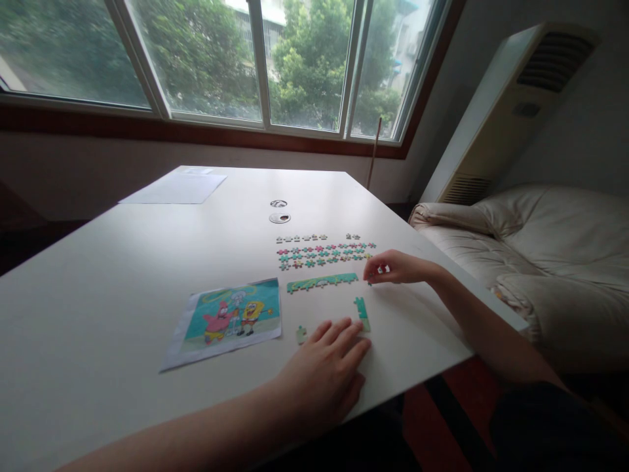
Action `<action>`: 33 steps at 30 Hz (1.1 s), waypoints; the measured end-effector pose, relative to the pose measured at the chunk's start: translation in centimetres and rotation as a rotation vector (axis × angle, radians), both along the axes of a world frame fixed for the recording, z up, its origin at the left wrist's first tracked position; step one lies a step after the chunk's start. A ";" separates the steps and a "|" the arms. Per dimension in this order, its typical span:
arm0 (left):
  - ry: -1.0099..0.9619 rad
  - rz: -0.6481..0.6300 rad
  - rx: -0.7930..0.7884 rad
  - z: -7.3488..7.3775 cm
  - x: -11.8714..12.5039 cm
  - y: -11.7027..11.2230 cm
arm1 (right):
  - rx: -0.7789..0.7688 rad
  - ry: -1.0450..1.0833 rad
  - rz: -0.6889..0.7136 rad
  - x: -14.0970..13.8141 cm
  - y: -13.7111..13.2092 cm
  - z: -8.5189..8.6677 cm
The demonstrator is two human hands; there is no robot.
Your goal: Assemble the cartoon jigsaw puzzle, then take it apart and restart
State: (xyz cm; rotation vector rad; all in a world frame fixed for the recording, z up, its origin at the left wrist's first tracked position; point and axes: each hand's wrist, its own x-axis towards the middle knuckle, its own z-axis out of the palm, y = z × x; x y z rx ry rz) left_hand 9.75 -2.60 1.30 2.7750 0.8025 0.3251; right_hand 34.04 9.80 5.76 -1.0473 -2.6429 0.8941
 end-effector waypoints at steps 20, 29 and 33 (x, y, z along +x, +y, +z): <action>-0.004 -0.011 0.012 0.2 0.0 0.0 | 0.030 0.003 0.035 -2.2 -0.6 -1.2; -0.004 0.000 0.007 0.3 0.0 -0.1 | 0.161 -0.105 -0.025 -1.7 -0.7 -0.6; 0.003 -0.002 0.010 0.2 0.0 0.0 | 0.123 -0.157 -0.048 -1.1 -0.6 -0.4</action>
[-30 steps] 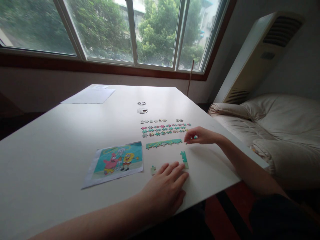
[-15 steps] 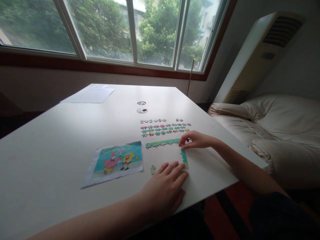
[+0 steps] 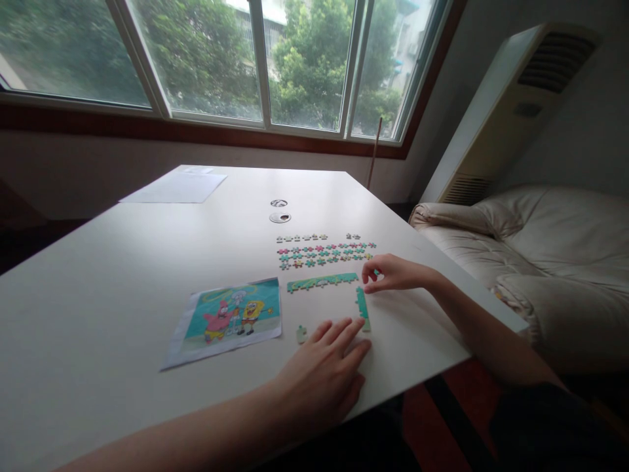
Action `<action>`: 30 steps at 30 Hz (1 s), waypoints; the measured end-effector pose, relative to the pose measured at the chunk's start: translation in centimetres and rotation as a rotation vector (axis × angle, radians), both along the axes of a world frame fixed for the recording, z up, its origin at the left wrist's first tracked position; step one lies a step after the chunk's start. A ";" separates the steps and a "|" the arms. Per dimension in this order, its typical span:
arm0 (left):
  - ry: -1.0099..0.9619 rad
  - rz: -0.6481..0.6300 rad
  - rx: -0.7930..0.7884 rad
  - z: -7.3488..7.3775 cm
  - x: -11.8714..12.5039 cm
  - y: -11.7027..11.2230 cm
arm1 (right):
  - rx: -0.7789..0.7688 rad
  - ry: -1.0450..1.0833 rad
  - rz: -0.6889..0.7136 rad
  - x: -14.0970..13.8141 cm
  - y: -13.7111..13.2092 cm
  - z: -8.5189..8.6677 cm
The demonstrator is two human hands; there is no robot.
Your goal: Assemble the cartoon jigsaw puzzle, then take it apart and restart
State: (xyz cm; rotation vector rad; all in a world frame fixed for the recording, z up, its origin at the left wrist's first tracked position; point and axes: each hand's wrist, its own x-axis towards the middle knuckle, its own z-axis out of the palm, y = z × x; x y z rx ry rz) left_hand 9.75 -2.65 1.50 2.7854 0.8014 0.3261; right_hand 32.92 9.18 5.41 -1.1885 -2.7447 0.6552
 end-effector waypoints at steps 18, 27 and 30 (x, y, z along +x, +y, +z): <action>0.007 -0.060 -0.008 0.5 0.3 0.5 | -0.099 0.024 -0.061 -0.4 0.6 -1.1; -0.005 -0.043 -0.017 0.3 0.8 0.9 | -0.070 0.017 -0.069 -0.5 1.3 -1.1; -0.006 -0.035 -0.017 0.2 0.9 0.9 | -0.052 0.016 -0.061 -0.5 1.5 -1.1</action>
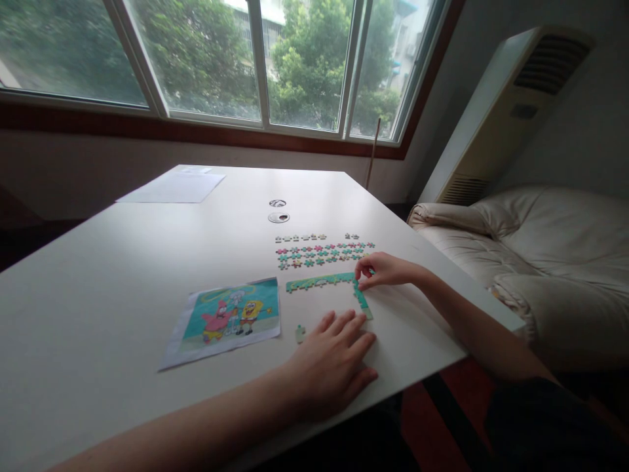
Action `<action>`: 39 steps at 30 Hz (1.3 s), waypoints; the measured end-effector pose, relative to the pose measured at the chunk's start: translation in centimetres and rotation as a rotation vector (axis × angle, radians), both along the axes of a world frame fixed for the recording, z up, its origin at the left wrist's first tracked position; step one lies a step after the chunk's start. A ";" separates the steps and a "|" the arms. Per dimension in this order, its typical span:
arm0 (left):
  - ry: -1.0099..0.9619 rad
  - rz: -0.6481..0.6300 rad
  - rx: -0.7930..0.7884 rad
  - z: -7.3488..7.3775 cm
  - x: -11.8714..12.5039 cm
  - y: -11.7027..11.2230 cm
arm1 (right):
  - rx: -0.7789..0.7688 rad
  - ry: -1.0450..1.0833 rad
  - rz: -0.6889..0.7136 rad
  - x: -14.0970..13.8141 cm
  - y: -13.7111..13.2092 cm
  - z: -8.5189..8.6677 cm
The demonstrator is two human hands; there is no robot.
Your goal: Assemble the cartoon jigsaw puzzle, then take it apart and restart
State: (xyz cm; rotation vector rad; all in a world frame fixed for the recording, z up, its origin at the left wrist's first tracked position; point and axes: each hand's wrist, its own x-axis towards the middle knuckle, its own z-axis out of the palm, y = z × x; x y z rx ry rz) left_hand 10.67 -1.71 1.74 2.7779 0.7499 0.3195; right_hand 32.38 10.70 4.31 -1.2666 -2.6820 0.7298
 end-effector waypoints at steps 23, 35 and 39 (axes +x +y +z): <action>-0.004 0.007 -0.008 -0.1 0.1 0.0 | 0.116 0.014 0.026 -0.3 -0.7 0.4; -0.011 0.020 0.002 -0.1 0.1 0.0 | 0.181 -0.006 0.033 -0.3 -1.1 0.5; -0.008 0.018 0.007 0.0 0.1 0.0 | 0.203 -0.041 0.037 -0.5 -1.4 0.6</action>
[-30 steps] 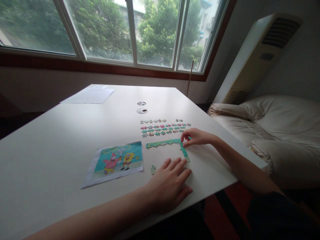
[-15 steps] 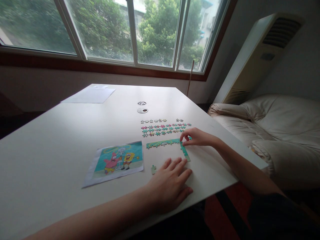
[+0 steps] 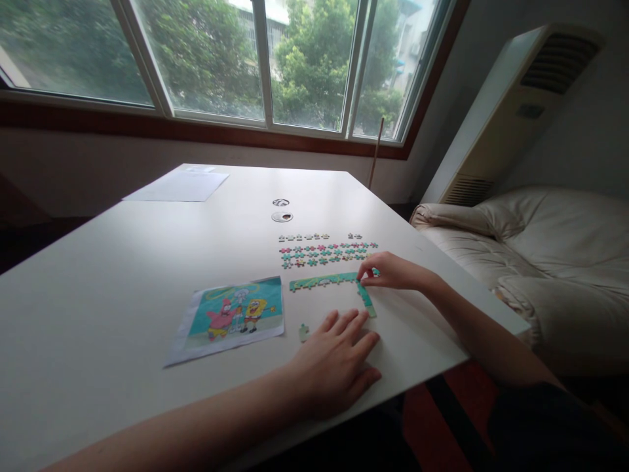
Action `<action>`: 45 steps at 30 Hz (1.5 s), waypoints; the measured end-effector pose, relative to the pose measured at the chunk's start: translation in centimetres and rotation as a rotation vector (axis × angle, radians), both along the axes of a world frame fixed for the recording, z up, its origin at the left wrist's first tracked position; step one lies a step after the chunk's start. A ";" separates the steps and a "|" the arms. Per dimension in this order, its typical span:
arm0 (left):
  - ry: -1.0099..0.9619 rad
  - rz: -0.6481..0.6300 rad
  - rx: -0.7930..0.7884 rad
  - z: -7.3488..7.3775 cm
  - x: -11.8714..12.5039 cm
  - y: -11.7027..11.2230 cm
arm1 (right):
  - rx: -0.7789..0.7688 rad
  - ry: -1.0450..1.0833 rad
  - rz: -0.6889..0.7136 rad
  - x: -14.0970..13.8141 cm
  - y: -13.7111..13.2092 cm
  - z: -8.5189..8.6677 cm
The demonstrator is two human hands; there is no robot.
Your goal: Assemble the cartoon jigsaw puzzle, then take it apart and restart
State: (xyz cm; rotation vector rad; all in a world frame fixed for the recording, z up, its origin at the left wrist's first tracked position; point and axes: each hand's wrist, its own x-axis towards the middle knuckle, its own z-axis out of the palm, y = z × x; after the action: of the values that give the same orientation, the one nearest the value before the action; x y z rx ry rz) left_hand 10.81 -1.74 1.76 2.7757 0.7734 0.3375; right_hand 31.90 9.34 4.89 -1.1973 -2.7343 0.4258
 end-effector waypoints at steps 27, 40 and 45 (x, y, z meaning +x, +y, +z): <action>0.281 0.097 0.263 0.4 -10.2 -1.8 | -0.291 -0.066 -0.230 6.6 3.1 0.5; 0.218 0.082 0.159 -0.1 -8.0 -0.5 | -0.337 0.031 -0.225 6.4 3.5 -0.3; 0.189 0.107 0.090 0.1 -7.3 -0.4 | -0.309 0.197 -0.164 4.9 2.7 0.7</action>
State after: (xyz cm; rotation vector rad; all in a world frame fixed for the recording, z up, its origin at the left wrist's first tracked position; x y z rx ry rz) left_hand 3.55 -2.11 1.82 2.8877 0.9756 0.1330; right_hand 36.85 12.03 5.55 -1.3528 -2.4431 0.9181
